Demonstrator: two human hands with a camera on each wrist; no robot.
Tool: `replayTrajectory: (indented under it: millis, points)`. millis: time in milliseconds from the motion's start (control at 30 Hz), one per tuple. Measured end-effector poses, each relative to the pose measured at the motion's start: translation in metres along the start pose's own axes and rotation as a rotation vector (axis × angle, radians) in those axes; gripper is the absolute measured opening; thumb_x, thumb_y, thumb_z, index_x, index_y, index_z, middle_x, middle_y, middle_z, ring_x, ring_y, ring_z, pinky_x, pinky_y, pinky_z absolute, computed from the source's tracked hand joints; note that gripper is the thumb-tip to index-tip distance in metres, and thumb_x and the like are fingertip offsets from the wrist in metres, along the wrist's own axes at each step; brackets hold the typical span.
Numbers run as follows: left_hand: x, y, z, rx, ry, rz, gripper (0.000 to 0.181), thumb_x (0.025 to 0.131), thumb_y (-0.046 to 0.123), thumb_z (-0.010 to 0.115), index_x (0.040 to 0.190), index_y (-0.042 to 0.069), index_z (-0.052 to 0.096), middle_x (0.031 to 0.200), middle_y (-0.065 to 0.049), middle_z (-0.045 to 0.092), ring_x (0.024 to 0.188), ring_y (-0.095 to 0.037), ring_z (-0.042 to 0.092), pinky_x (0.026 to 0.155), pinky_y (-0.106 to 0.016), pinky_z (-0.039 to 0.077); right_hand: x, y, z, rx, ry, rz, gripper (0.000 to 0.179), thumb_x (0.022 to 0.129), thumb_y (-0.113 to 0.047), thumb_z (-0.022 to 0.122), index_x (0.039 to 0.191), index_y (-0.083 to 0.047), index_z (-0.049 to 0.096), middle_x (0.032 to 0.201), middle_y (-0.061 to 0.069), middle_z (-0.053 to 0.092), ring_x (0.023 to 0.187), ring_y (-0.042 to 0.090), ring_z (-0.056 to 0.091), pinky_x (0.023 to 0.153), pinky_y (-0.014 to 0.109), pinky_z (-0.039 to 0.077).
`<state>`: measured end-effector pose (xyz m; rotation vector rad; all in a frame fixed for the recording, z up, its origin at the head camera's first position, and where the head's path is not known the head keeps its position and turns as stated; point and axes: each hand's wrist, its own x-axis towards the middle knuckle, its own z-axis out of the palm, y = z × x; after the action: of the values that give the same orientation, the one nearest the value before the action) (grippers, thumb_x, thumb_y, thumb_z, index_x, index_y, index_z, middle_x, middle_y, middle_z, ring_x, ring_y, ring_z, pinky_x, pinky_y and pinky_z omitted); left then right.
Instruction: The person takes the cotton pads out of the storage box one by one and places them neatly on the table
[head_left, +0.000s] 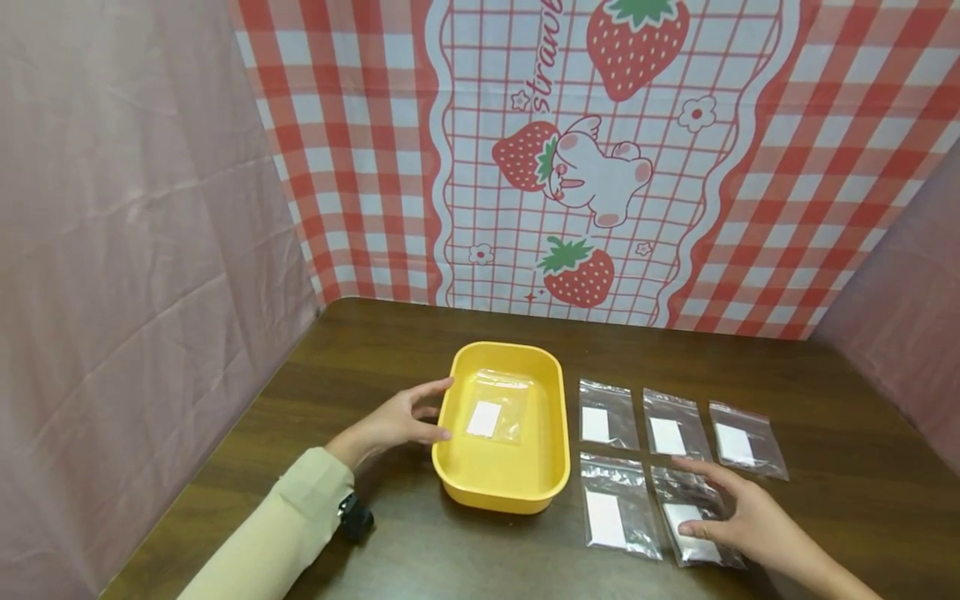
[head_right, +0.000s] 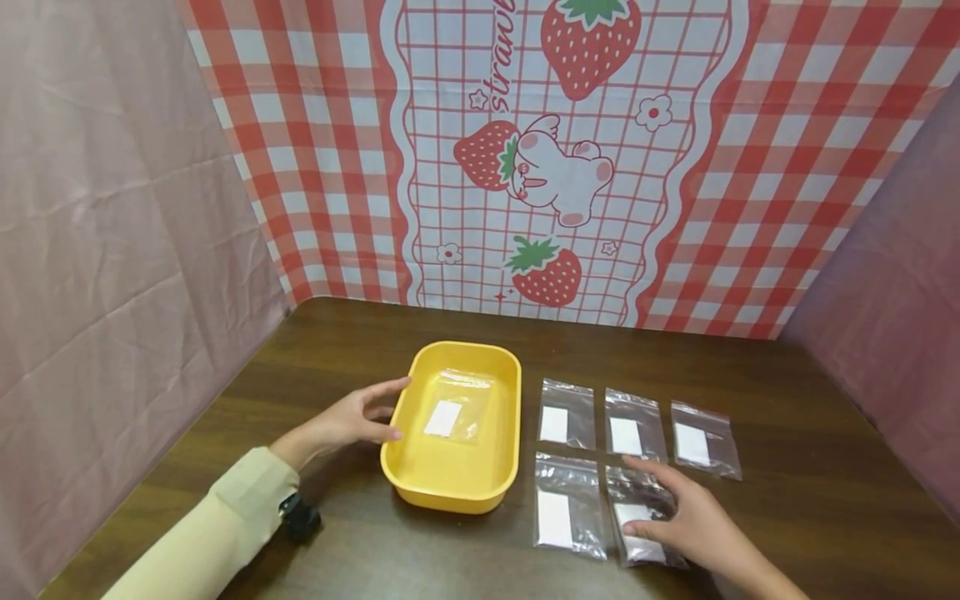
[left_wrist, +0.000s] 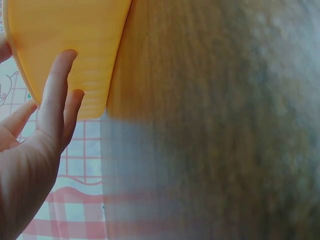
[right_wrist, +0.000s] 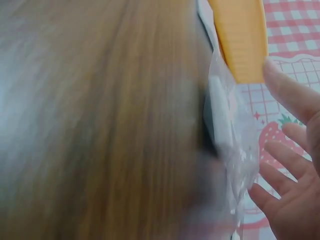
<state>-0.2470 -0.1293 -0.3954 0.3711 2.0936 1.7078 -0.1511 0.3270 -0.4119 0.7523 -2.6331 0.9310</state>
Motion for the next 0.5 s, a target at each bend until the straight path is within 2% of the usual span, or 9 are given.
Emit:
replayTrajectory:
  millis: [167,300,400,500]
  points:
    - [0.000,0.000,0.000,0.002,0.002,-0.008,0.078,0.079,0.004,0.073,0.145,0.014,0.033,0.145,-0.012,0.033,0.120,-0.032,0.046,0.080,-0.038,0.052,0.009,-0.007,0.004,0.061,0.063,0.064,0.066,0.064,-0.014,0.085,0.122,0.000,0.056,0.119,0.013,0.060,0.108,-0.005,0.047,0.086,0.004,0.034]
    - [0.001,0.000,-0.001,0.014,0.007,-0.011,0.078,0.079,0.006,0.074,0.145,0.015,0.033,0.146,-0.012,0.032,0.120,-0.032,0.045,0.080,-0.037,0.052,0.015,-0.014,0.006,0.049,0.071,0.161,0.066,0.069,-0.020,0.082,0.125,-0.001,0.054,0.121,0.017,0.058,0.107,0.018,0.056,0.084,0.005,0.037]
    - [0.001,-0.001,-0.001,0.011,0.007,-0.011,0.078,0.079,0.006,0.074,0.145,0.015,0.033,0.145,-0.012,0.033,0.120,-0.032,0.045,0.079,-0.037,0.052,0.021,-0.019,0.007,0.066,0.075,0.222,0.065,0.072,-0.021,0.080,0.127,-0.001,0.052,0.123,0.017,0.057,0.105,0.035,0.055,0.082,0.010,0.042]
    - [0.001,-0.001,-0.001,0.002,0.003,-0.007,0.078,0.079,0.005,0.073,0.146,0.013,0.032,0.145,-0.013,0.033,0.120,-0.033,0.046,0.079,-0.038,0.052,0.028,-0.023,0.011,0.140,0.082,0.267,0.063,0.075,-0.019,0.079,0.128,0.000,0.050,0.124,0.021,0.055,0.105,0.041,0.054,0.078,0.019,0.048]
